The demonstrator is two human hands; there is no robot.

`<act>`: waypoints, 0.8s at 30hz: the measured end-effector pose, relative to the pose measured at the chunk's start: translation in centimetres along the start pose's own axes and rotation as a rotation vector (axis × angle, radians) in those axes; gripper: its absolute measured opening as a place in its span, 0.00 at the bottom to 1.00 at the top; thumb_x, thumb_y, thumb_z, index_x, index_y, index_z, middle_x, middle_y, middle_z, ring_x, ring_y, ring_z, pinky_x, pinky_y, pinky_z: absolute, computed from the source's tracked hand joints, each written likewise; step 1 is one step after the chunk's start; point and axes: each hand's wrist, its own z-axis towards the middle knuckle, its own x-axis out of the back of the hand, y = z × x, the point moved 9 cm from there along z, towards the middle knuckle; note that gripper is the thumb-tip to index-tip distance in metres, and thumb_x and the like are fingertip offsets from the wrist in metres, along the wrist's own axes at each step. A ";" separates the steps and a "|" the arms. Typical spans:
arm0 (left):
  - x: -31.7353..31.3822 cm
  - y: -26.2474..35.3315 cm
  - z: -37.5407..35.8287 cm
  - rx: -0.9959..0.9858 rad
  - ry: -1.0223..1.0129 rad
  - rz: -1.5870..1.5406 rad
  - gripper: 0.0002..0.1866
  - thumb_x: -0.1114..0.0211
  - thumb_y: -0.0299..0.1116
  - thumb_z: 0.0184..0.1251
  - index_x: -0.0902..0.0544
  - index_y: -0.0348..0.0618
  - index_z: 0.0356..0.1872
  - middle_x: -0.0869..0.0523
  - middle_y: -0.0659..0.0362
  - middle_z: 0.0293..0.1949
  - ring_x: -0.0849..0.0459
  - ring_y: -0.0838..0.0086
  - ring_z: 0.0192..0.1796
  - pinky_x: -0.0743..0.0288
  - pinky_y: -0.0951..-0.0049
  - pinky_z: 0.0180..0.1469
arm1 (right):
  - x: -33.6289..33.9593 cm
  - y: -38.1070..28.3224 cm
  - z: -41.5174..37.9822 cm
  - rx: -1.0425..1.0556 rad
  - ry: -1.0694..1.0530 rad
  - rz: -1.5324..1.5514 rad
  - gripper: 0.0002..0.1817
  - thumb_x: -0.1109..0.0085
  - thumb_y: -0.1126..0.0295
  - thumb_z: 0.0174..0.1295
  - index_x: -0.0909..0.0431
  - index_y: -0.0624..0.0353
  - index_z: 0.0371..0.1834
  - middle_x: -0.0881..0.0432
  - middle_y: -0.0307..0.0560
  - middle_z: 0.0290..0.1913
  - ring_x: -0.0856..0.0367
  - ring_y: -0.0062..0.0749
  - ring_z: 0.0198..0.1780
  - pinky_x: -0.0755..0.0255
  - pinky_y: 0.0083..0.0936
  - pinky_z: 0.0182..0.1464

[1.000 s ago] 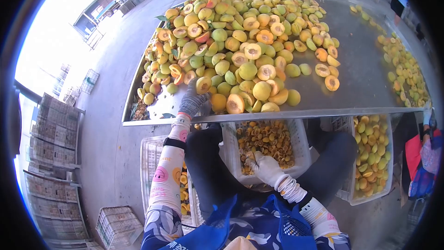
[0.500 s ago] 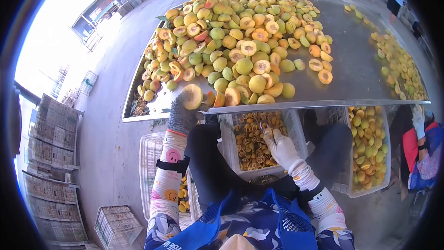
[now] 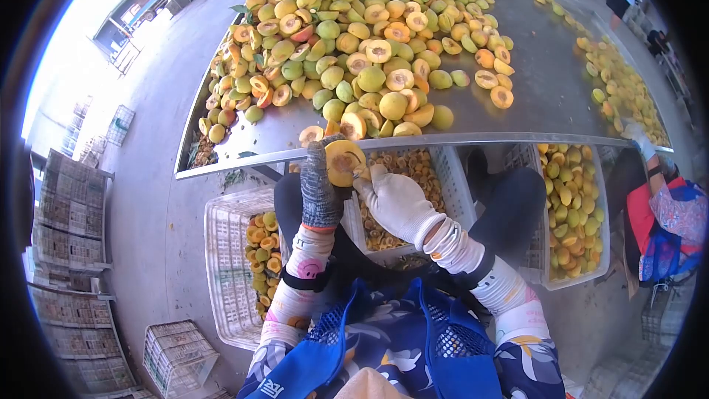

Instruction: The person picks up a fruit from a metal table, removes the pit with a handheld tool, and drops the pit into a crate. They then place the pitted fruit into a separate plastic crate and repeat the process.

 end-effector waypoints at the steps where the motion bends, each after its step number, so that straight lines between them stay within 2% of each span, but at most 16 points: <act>1: 0.3 0.8 -0.1 -0.118 0.024 0.116 0.22 0.42 0.22 0.63 0.31 0.37 0.59 0.23 0.48 0.52 0.22 0.61 0.54 0.27 0.63 0.57 | -0.1 0.1 0.1 -0.011 -0.016 0.057 0.19 0.51 0.56 0.67 0.32 0.65 0.36 0.22 0.64 0.22 0.21 0.60 0.27 0.29 0.50 0.29; 3: -2.3 5.2 -2.5 -0.739 0.012 0.900 0.18 0.47 0.22 0.65 0.27 0.37 0.56 0.22 0.46 0.51 0.22 0.58 0.53 0.27 0.61 0.56 | -0.4 0.3 0.3 -0.036 -0.050 0.171 0.20 0.52 0.57 0.68 0.31 0.67 0.37 0.22 0.67 0.24 0.21 0.63 0.30 0.28 0.50 0.32; 6: -1.7 4.1 -2.3 -0.667 0.065 0.761 0.18 0.50 0.21 0.65 0.27 0.37 0.56 0.22 0.44 0.51 0.23 0.51 0.53 0.28 0.59 0.57 | -1.2 0.3 0.3 -0.044 -0.103 0.237 0.20 0.52 0.58 0.68 0.29 0.70 0.37 0.22 0.69 0.28 0.22 0.65 0.35 0.29 0.51 0.36; 9: -1.7 3.2 -2.6 -0.643 0.007 0.802 0.18 0.49 0.21 0.65 0.27 0.36 0.56 0.22 0.45 0.51 0.22 0.51 0.53 0.28 0.60 0.56 | -2.1 1.1 0.1 -0.063 -0.178 0.183 0.21 0.53 0.58 0.69 0.28 0.71 0.38 0.22 0.70 0.30 0.22 0.65 0.37 0.29 0.48 0.37; 11: -0.3 -1.3 -0.9 -0.241 -0.109 0.572 0.17 0.49 0.23 0.66 0.27 0.35 0.56 0.22 0.45 0.52 0.22 0.53 0.52 0.27 0.61 0.56 | -3.7 1.9 -0.1 -0.087 -0.200 0.376 0.16 0.53 0.60 0.70 0.31 0.66 0.36 0.26 0.52 0.22 0.26 0.44 0.23 0.32 0.37 0.27; 12: -0.4 -1.7 -1.0 -0.237 -0.147 0.589 0.18 0.49 0.25 0.67 0.28 0.34 0.57 0.22 0.45 0.51 0.21 0.56 0.52 0.26 0.61 0.54 | -4.0 2.0 -0.2 -0.100 -0.211 0.472 0.14 0.53 0.62 0.71 0.32 0.64 0.36 0.28 0.44 0.18 0.27 0.34 0.16 0.34 0.31 0.22; 13: -0.4 -2.0 -1.2 -0.234 -0.185 0.606 0.18 0.49 0.26 0.67 0.28 0.33 0.57 0.22 0.45 0.51 0.20 0.59 0.51 0.25 0.62 0.52 | -5.2 3.1 -1.0 -0.282 -0.334 0.561 0.15 0.54 0.59 0.72 0.32 0.62 0.36 0.33 0.34 0.18 0.34 0.19 0.16 0.36 0.23 0.20; 16: -0.4 -4.9 -2.9 0.735 0.001 -0.543 0.17 0.50 0.28 0.68 0.28 0.32 0.56 0.20 0.45 0.50 0.19 0.60 0.50 0.24 0.63 0.50 | -5.7 2.8 -2.3 -0.462 -0.425 0.701 0.16 0.55 0.58 0.72 0.33 0.61 0.35 0.32 0.37 0.18 0.33 0.21 0.15 0.35 0.22 0.18; 19: 0.2 -2.9 -0.4 0.046 -0.181 0.563 0.16 0.49 0.29 0.71 0.27 0.32 0.55 0.20 0.49 0.49 0.19 0.62 0.49 0.24 0.66 0.51 | -6.7 4.3 -1.4 0.103 -0.009 0.215 0.18 0.56 0.55 0.72 0.33 0.60 0.35 0.32 0.37 0.18 0.34 0.21 0.14 0.35 0.21 0.15; 20: -1.0 -2.1 -0.8 -0.203 -0.237 0.919 0.15 0.49 0.30 0.72 0.27 0.32 0.54 0.20 0.50 0.49 0.19 0.62 0.48 0.24 0.67 0.51 | -7.3 4.8 -1.6 -0.116 -0.126 0.439 0.18 0.56 0.54 0.71 0.33 0.60 0.35 0.32 0.37 0.18 0.34 0.21 0.14 0.36 0.21 0.14; 21: -1.5 -0.5 -1.4 -0.242 -0.126 0.819 0.15 0.49 0.26 0.68 0.25 0.33 0.54 0.20 0.47 0.49 0.20 0.58 0.50 0.26 0.67 0.54 | -7.2 4.0 -1.8 -0.332 -0.241 0.657 0.19 0.56 0.53 0.71 0.33 0.60 0.36 0.32 0.37 0.18 0.34 0.21 0.13 0.36 0.21 0.14; 22: -0.5 -3.2 -1.7 0.013 -0.018 0.516 0.16 0.48 0.23 0.66 0.26 0.33 0.54 0.20 0.47 0.48 0.20 0.58 0.51 0.26 0.64 0.54 | -7.5 3.5 -2.7 -0.552 -0.354 0.874 0.19 0.56 0.52 0.71 0.33 0.59 0.36 0.32 0.37 0.18 0.34 0.22 0.13 0.37 0.21 0.13; 23: -1.2 -1.5 -1.9 -0.194 -0.003 0.648 0.16 0.48 0.27 0.69 0.26 0.34 0.55 0.19 0.50 0.47 0.20 0.61 0.50 0.26 0.65 0.53 | -7.9 3.3 -3.3 -0.622 -0.437 1.003 0.20 0.57 0.51 0.71 0.32 0.59 0.37 0.32 0.38 0.18 0.36 0.21 0.12 0.40 0.20 0.13; 24: -2.1 0.2 -2.4 -0.405 0.012 0.770 0.16 0.49 0.30 0.71 0.26 0.34 0.55 0.19 0.52 0.47 0.20 0.64 0.50 0.25 0.66 0.52 | -7.6 3.6 -3.2 -0.609 -0.429 1.012 0.21 0.57 0.51 0.71 0.31 0.60 0.37 0.31 0.37 0.19 0.35 0.20 0.13 0.39 0.19 0.14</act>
